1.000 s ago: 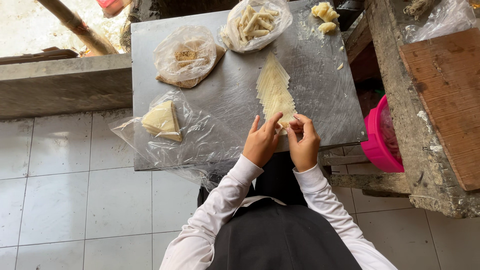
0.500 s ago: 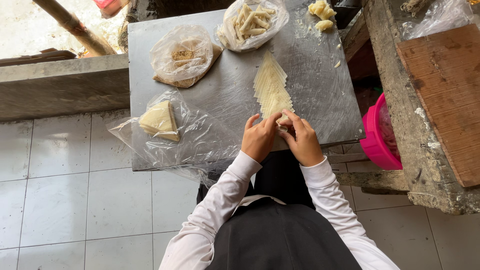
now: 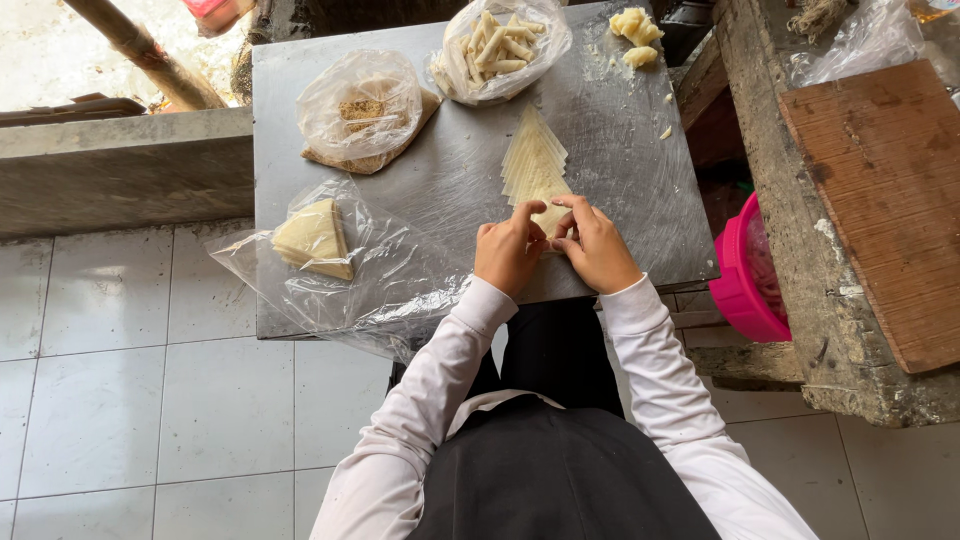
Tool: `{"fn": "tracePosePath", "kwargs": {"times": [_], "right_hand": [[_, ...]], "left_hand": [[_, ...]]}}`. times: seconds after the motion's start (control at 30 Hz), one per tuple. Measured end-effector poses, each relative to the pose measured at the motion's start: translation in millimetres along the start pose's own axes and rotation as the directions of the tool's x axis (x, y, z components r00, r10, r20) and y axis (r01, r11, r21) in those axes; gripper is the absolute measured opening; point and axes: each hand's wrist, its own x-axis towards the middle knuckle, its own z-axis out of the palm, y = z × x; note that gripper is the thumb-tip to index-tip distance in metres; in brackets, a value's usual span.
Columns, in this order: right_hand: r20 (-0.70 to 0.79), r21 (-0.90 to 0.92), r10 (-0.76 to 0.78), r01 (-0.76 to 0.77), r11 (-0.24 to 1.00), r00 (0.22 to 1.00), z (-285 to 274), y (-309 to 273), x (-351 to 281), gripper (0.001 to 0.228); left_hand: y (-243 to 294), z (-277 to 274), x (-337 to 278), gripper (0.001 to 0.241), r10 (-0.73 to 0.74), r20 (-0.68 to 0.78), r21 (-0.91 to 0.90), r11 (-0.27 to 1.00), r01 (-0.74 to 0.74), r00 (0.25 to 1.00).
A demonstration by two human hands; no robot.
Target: The person prepares dumplings on a metal table by scooping a brown filling onto thin dough wrappers and folding them into triangles.
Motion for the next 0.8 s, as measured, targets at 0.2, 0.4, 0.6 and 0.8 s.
{"fn": "tracePosePath", "kwargs": {"times": [0.2,0.4,0.6,0.8], "right_hand": [[-0.140,-0.228,-0.278,0.242,0.943,0.950,0.7,10.8,-22.0,0.053],[-0.058,0.157,0.363,-0.350,0.923,0.930,6.0,9.1,-1.3,0.042],[-0.187,-0.242,-0.080,0.034,0.970,0.979,14.9,18.0,-2.2,0.044],[-0.182,-0.343,-0.303,0.228,0.911,0.936,5.8,18.2,-13.7,0.049]], "left_hand": [[-4.1,-7.4,-11.3,0.034,0.257,-0.055,0.160,0.956,-0.245,0.965],[5.4,-7.2,0.6,0.032,-0.064,0.002,0.101,0.993,0.064,0.998],[-2.3,-1.5,2.6,0.040,-0.037,-0.040,-0.031,0.999,0.036,0.998],[-10.1,6.2,-6.8,0.035,0.251,-0.098,0.266,0.939,-0.217,0.963]]}}
